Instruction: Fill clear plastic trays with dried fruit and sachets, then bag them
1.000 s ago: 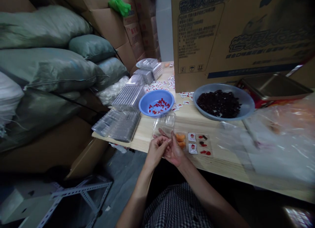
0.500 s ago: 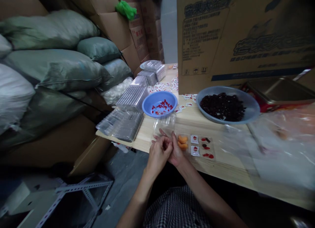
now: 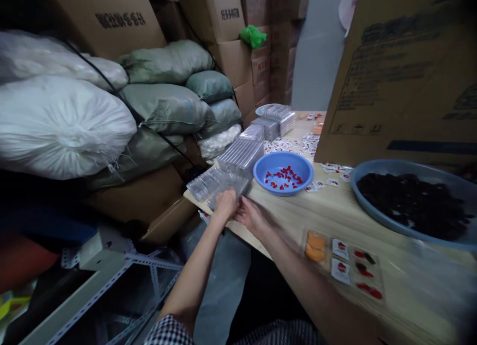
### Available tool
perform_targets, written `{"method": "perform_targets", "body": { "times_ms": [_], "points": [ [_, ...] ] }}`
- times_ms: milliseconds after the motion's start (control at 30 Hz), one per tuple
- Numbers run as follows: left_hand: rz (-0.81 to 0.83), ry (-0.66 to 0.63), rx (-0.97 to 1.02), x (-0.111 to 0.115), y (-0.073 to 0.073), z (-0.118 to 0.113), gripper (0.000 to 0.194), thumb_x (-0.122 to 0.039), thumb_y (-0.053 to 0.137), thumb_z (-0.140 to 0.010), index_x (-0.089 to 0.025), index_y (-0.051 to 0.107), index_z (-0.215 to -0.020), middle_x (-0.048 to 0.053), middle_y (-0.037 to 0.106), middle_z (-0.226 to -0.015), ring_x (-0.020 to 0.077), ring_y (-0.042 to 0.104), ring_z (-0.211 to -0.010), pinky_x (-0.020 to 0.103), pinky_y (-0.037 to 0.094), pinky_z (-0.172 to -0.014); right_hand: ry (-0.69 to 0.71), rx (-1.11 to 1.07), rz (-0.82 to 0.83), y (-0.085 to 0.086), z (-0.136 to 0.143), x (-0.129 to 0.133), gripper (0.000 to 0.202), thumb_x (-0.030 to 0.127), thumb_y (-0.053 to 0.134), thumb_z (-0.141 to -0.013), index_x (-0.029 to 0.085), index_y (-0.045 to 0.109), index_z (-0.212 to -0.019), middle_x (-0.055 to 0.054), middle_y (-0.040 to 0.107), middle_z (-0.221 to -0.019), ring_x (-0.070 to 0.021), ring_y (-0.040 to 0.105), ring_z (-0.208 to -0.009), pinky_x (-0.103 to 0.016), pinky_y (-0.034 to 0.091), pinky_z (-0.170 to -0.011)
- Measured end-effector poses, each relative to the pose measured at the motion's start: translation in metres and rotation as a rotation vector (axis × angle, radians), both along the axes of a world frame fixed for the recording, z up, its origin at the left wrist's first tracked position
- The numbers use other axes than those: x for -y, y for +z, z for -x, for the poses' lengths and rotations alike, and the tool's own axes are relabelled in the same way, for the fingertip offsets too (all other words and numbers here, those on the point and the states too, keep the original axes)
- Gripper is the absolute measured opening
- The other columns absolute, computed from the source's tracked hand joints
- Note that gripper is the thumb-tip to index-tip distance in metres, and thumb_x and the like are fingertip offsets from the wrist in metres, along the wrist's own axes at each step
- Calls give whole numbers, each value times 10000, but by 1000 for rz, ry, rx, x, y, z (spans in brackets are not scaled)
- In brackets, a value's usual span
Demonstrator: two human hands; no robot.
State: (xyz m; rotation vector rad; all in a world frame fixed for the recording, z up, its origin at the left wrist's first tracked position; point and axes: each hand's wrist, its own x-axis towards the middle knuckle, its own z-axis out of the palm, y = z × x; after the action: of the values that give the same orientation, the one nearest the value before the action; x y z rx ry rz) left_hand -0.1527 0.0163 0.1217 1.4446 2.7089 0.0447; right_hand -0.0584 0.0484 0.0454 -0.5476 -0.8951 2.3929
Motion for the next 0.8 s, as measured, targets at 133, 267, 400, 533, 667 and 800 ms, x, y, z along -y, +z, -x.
{"method": "perform_targets", "body": {
  "times_ms": [133,267,400,533,667,800],
  "points": [
    [-10,-16,34,3,-7,11,272,-197,464,-915,-77,620,-1104,238,706,-1001,318,691,-953,375,483,-801,-240,316,-804,-8,-7,7,514,442,533,-932,226,545,-1398,-96,391,-1563,-247,329,-1453,-478,254,-1207],
    [-87,-48,19,7,-7,23,242,-180,437,-923,-93,607,-1072,240,623,-1194,320,586,-1150,398,444,-938,-159,522,-1269,-1,-8,7,529,384,315,-1028,167,450,-1490,-96,226,-1639,-295,137,-1525,-557,182,-1214],
    [-253,-23,55,14,3,33,192,-118,478,-859,-107,580,-1021,218,619,-1125,322,583,-1106,442,434,-954,-34,622,-1371,-2,-11,10,509,408,344,-1031,223,454,-1492,-59,189,-1648,-364,83,-1523,-670,141,-1176],
    [-564,-128,200,37,39,23,158,-164,376,-946,-168,520,-1011,194,609,-1242,275,576,-1175,431,424,-996,-171,531,-1249,3,-29,7,509,428,370,-1028,203,480,-1470,-94,256,-1629,-306,174,-1517,-578,168,-1212],
    [-610,-310,573,66,86,-13,170,-336,393,-1005,-214,501,-953,131,637,-1287,226,583,-1208,386,438,-1005,-456,378,-1107,40,-84,-20,583,462,469,-994,227,384,-1521,-97,346,-1593,-230,296,-1481,-470,238,-1222],
    [-345,-508,1226,71,93,-62,233,-424,515,-965,-196,553,-932,148,708,-1149,245,663,-1095,399,484,-967,-513,429,-1135,80,-172,-49,787,466,711,-848,255,367,-1523,-99,461,-1517,-267,412,-1407,-502,303,-1185]
  ]
}}
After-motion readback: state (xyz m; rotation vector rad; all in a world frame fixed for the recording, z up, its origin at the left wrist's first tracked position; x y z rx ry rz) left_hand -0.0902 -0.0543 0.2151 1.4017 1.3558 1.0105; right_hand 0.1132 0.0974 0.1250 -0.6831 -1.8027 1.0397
